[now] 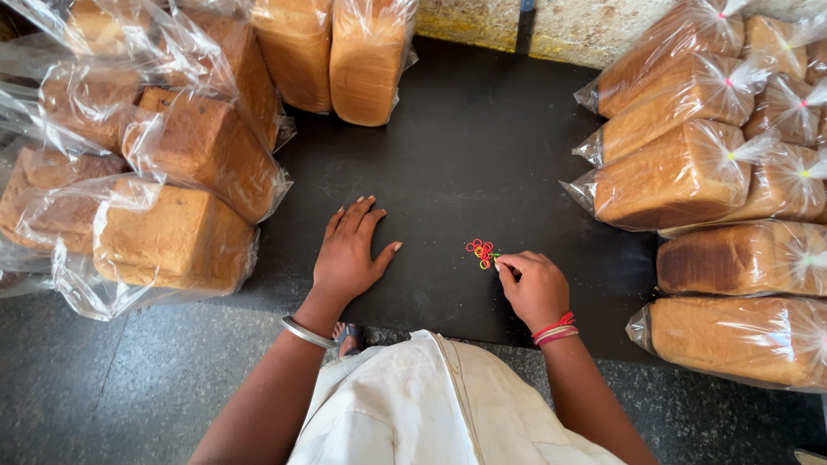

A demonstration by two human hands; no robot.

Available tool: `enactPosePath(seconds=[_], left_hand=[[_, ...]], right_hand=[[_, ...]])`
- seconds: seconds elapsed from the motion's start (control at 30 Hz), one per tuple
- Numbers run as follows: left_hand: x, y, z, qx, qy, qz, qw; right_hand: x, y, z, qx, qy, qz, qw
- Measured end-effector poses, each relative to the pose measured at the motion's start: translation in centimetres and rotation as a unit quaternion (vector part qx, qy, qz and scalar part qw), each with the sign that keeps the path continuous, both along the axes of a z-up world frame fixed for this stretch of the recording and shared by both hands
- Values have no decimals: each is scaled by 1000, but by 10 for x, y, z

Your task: The person places a loaf of bread into a plastic bag, twists the open end of the bag, and secures it by wrapping a rubber band around the twist.

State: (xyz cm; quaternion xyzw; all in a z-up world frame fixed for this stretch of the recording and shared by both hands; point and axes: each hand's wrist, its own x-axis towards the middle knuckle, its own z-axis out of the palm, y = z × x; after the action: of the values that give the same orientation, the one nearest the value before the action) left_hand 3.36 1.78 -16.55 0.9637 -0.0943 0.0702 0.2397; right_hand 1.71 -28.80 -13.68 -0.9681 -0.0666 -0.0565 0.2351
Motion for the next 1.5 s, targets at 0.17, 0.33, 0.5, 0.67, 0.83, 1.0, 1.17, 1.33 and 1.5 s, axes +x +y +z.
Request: enactPosePath(seconds=[0.17,0.33,0.5,0.67,0.83,1.0,1.17,1.33,1.5], left_hand=[[-2,1,-1,-12,-14,-2,1000],[-3,1,-4,-13,-15,1,1000],[-1,2,-2,-34,-16,13,999],[6,-30,17,-335,109,126,927],[-9,-70,51,-498,171,-100,844],[-18,-73,81,-522,195,-58,829],[-19,-65,91,-497,221,-15,839],[-20,-63,79,-541,214,2,813],[-15,-60,62,-550,172,45,816]], right_hand=[[0,3,0,-58,-21,12,998],[3,-1,-7,-64,10,-4,998],[8,-8,-22,205,80,-78,972],[5,-8,-24,455,184,-36,871],[3,10,1,583,227,45,779],[4,31,19,504,190,100,837],[5,40,20,498,197,116,836],[8,42,18,503,198,123,832],[5,38,23,651,265,159,693]])
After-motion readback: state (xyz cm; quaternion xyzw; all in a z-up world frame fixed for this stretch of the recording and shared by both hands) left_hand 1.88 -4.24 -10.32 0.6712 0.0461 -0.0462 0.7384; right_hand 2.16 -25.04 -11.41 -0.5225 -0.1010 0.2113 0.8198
